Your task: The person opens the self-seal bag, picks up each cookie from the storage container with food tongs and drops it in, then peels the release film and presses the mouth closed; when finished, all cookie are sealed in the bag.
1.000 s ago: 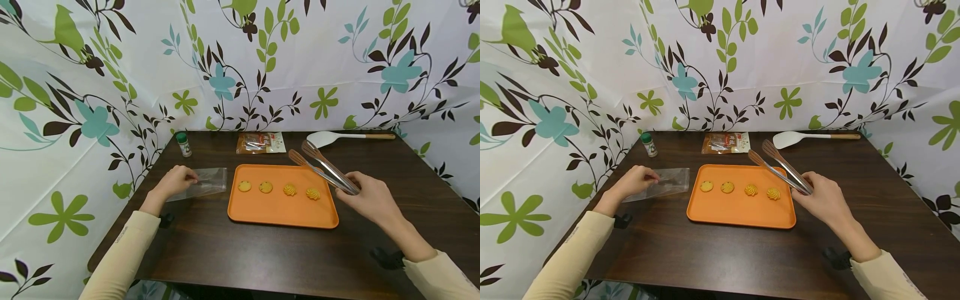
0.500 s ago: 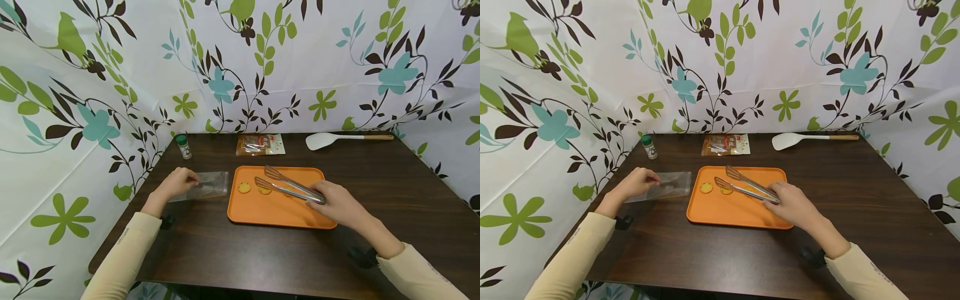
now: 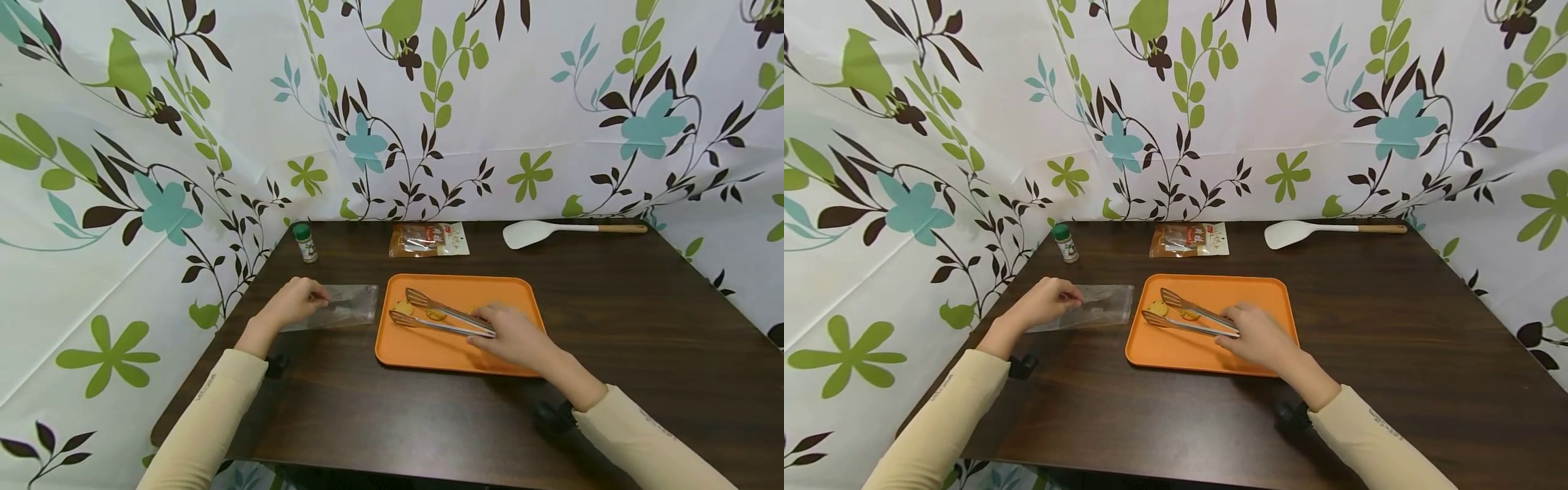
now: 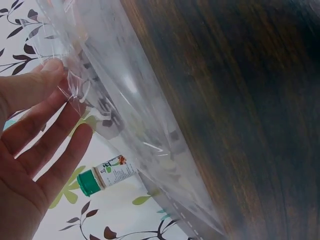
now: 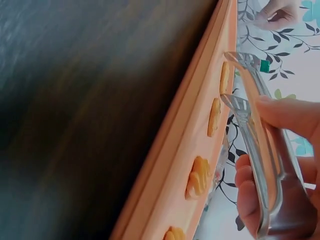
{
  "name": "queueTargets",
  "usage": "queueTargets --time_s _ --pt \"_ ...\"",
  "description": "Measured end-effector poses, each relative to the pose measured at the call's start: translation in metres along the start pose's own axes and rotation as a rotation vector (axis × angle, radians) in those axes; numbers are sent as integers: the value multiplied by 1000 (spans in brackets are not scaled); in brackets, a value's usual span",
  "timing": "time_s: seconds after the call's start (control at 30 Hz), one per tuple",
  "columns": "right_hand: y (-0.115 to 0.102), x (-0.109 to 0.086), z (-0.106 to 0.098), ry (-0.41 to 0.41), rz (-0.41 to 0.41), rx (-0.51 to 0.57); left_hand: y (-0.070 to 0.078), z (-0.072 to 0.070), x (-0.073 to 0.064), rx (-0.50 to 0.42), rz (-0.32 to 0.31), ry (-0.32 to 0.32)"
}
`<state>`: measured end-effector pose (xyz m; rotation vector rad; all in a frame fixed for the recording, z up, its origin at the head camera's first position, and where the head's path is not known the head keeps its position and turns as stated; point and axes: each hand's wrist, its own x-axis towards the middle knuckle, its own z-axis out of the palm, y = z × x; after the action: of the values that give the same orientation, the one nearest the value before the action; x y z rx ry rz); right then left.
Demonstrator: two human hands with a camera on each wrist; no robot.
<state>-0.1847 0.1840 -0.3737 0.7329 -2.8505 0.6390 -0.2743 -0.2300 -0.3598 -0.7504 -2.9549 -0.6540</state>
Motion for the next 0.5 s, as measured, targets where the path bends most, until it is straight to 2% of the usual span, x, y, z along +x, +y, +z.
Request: queueTargets --time_s 0.17,0.5 --pt "0 2 4 -18 51 43 0 2 0 1 -5 23" --pt "-4 5 4 -45 109 41 -3 4 -1 -5 -5 30"
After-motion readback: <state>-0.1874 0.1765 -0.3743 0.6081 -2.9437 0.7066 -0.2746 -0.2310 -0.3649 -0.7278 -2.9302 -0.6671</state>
